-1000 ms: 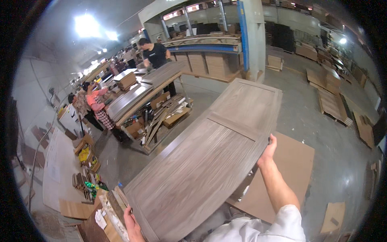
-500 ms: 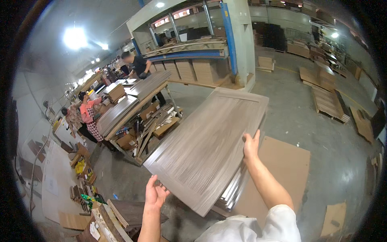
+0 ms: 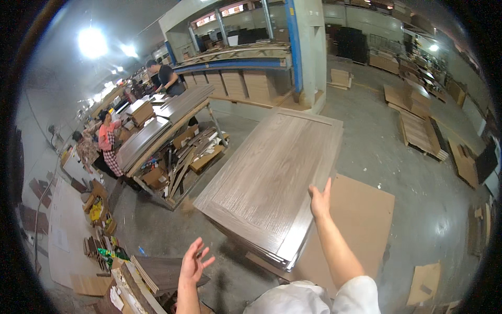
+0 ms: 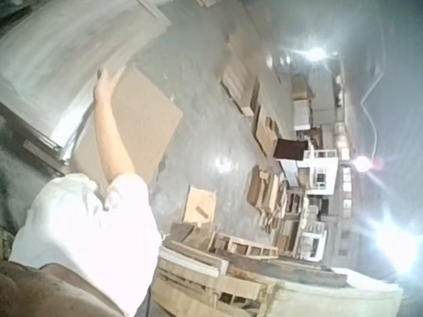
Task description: The person picks up a wooden cabinet door panel from a workbench, carries it across the workshop floor, and places it onto a stack of similar panels, repeating this process.
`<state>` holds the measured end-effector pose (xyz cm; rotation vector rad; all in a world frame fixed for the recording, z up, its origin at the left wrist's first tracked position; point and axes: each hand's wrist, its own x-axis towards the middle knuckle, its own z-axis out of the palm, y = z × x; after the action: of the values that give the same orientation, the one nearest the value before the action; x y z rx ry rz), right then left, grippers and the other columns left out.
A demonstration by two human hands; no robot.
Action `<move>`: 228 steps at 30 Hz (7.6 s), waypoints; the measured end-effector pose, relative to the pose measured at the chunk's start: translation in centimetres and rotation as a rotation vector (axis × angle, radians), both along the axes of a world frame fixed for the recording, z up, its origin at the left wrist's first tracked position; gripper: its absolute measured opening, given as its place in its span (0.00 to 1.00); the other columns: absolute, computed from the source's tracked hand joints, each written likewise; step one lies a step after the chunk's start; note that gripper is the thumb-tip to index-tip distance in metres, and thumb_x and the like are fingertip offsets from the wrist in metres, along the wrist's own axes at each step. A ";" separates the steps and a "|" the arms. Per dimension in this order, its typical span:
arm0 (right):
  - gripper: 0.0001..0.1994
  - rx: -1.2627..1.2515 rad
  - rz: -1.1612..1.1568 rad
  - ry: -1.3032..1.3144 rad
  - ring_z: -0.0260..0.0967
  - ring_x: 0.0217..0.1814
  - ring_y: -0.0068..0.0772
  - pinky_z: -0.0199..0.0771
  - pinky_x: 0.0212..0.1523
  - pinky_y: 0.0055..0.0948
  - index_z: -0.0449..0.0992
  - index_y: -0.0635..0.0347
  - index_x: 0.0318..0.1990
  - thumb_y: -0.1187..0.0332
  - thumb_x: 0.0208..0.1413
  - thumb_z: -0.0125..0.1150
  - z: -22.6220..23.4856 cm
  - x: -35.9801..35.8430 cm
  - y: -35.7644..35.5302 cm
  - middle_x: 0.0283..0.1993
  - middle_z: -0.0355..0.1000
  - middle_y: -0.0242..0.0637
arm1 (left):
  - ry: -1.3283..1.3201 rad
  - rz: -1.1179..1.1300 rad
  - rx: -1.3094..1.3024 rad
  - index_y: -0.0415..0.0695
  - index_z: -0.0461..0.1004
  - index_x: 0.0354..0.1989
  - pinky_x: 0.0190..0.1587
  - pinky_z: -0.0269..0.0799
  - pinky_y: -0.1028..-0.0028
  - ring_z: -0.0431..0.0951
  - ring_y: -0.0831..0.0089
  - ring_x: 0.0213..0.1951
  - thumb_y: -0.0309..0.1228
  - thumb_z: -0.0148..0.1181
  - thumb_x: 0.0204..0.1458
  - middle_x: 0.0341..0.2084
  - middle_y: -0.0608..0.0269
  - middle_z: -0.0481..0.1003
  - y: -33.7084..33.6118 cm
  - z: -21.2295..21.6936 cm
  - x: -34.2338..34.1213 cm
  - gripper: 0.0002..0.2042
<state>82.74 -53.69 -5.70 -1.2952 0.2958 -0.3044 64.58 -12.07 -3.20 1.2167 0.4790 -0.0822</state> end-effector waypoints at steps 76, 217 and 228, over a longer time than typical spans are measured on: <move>0.13 -0.544 1.237 -0.199 0.63 0.35 0.20 0.66 0.38 0.25 0.75 0.69 0.50 0.76 0.58 0.59 -12.2 -7.4 75.2 0.35 0.70 0.27 | 1.037 0.863 1.220 0.49 0.69 0.62 0.71 0.51 0.51 0.58 0.50 0.69 0.41 0.62 0.54 0.65 0.49 0.62 39.6 -17.4 -41.0 0.26; 0.26 -1.041 1.655 -1.388 0.62 0.64 0.51 0.61 0.62 0.53 0.75 0.49 0.58 0.50 0.52 0.65 -18.7 -71.7 111.6 0.60 0.70 0.42 | 1.932 1.736 0.575 0.60 0.72 0.63 0.62 0.57 0.49 0.65 0.52 0.60 0.46 0.55 0.62 0.57 0.52 0.69 27.0 -21.4 -86.8 0.21; 0.28 -1.071 1.715 -1.268 0.61 0.65 0.46 0.59 0.64 0.48 0.73 0.45 0.61 0.50 0.53 0.65 -17.2 -72.2 110.8 0.61 0.68 0.39 | 1.913 1.725 0.582 0.60 0.69 0.65 0.64 0.56 0.52 0.66 0.53 0.60 0.48 0.51 0.64 0.59 0.54 0.67 27.2 -20.9 -86.5 0.22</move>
<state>10.57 57.14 -22.85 -1.5850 -2.2159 0.3193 -21.88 15.10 -24.15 0.4628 3.1875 0.4658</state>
